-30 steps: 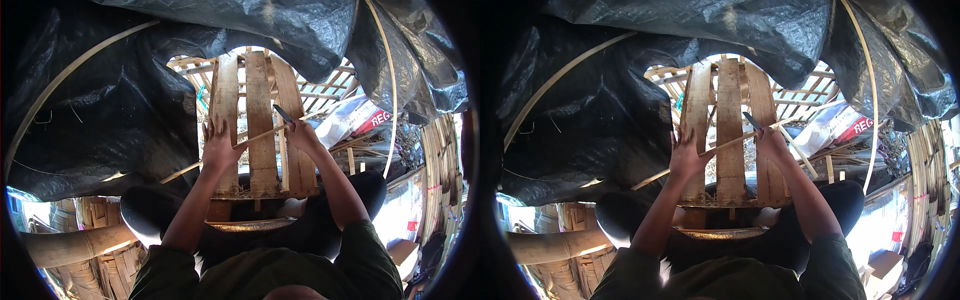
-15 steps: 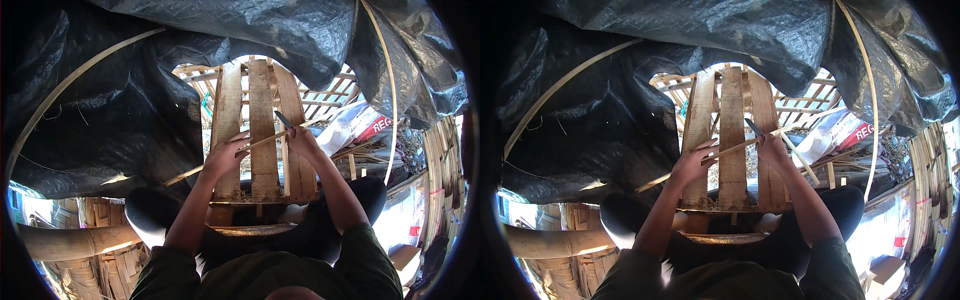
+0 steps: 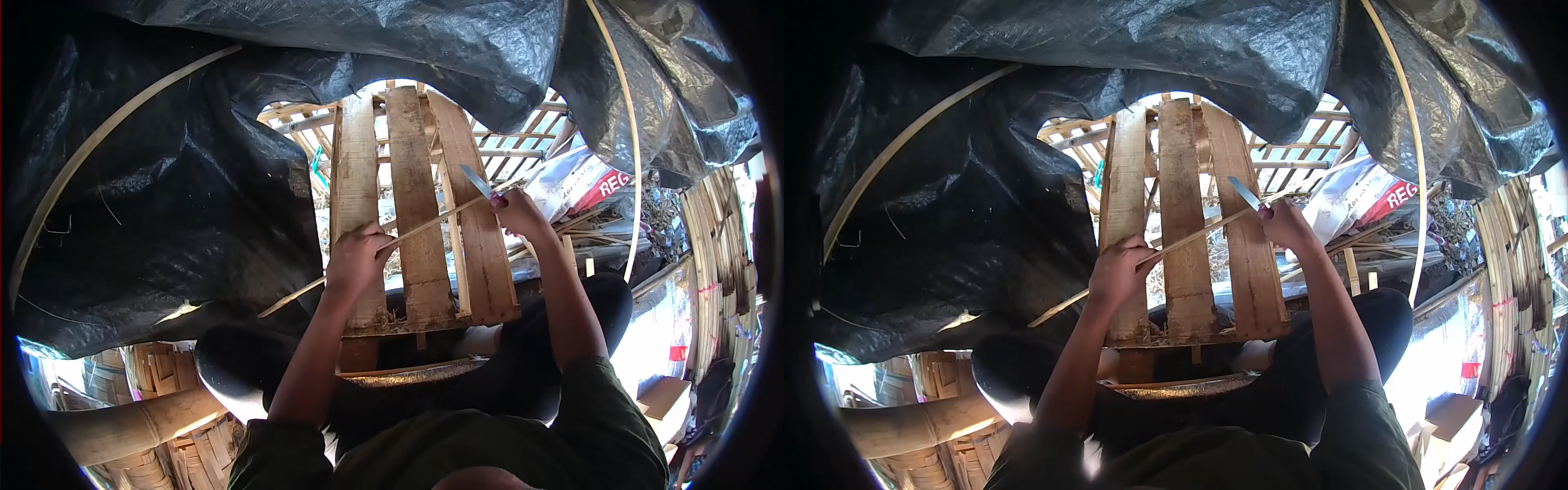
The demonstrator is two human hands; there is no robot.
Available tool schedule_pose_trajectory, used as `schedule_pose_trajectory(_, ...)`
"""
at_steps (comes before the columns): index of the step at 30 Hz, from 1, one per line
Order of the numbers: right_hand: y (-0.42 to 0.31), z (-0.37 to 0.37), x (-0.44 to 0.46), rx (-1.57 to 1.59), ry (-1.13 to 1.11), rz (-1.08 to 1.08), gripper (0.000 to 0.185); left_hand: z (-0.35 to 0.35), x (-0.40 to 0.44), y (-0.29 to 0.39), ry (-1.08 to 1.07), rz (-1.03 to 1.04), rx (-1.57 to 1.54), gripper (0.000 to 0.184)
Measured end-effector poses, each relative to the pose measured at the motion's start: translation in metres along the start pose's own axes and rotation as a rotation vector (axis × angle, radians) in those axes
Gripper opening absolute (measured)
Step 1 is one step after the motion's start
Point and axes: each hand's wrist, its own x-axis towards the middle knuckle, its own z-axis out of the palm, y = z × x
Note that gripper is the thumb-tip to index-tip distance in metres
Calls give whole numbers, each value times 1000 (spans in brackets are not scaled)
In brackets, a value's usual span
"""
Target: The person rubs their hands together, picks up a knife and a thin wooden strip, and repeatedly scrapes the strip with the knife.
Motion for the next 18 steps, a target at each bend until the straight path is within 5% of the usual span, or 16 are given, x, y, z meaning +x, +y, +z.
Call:
schedule_pose_trajectory(3, 29, 16, 27, -191, 150, -200, 38, -1, 2, 0, -12, -18, 2, 15)
schedule_pose_trajectory(7, 11, 7, 20, -57, 34, -48, 41, -7, 3, 5, 30, -3, 93, 14)
schedule_pose_trajectory(12, 9, 26, 16, -362, 337, -194, 45, -1, 3, -6, -25, 16, 93, 19)
schedule_pose_trajectory(18, 14, 38, 26, -371, 389, -197, 45, -1, 7, -11, -56, 13, 86, 21)
